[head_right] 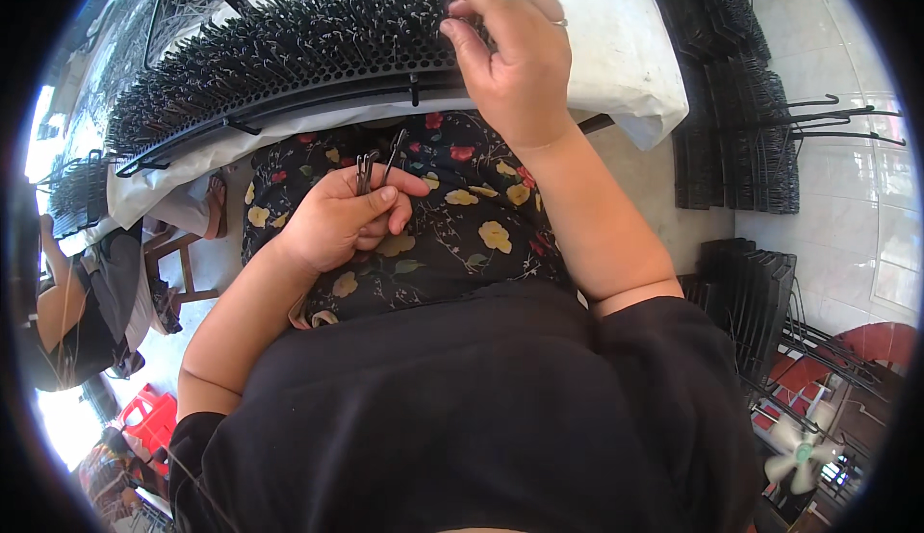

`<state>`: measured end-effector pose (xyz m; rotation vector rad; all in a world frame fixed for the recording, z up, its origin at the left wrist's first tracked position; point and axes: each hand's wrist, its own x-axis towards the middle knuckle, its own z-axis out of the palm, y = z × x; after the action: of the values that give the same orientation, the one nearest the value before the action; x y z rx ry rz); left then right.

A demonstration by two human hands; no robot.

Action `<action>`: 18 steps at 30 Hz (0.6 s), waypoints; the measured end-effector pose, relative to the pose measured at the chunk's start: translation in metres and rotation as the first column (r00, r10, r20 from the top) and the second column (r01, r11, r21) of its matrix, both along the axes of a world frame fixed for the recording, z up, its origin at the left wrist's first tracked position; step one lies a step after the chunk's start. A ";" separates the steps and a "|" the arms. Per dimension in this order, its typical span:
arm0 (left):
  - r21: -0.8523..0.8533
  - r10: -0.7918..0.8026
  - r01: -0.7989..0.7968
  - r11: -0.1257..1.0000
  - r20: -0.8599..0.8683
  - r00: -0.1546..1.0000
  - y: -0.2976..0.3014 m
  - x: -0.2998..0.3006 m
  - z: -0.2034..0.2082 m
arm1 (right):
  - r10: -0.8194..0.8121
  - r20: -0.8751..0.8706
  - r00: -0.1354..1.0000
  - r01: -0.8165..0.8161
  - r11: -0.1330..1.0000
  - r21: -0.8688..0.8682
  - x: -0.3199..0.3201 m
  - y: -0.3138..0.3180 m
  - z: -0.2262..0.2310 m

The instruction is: Manually inserting metal wires into a perforated plastic base to assemble bird deterrent spikes.

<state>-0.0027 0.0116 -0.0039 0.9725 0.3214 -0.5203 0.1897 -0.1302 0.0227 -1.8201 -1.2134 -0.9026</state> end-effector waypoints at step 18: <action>-0.132 0.027 -0.027 0.991 -0.005 1.000 0.001 0.001 -0.002 | 0.247 -0.754 0.609 -0.495 0.861 -0.118 -0.061 -0.006 0.000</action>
<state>-0.0021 0.0126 -0.0059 0.8380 0.2986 -0.5124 0.1290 -0.1363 0.0228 -1.7733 -1.1661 0.2937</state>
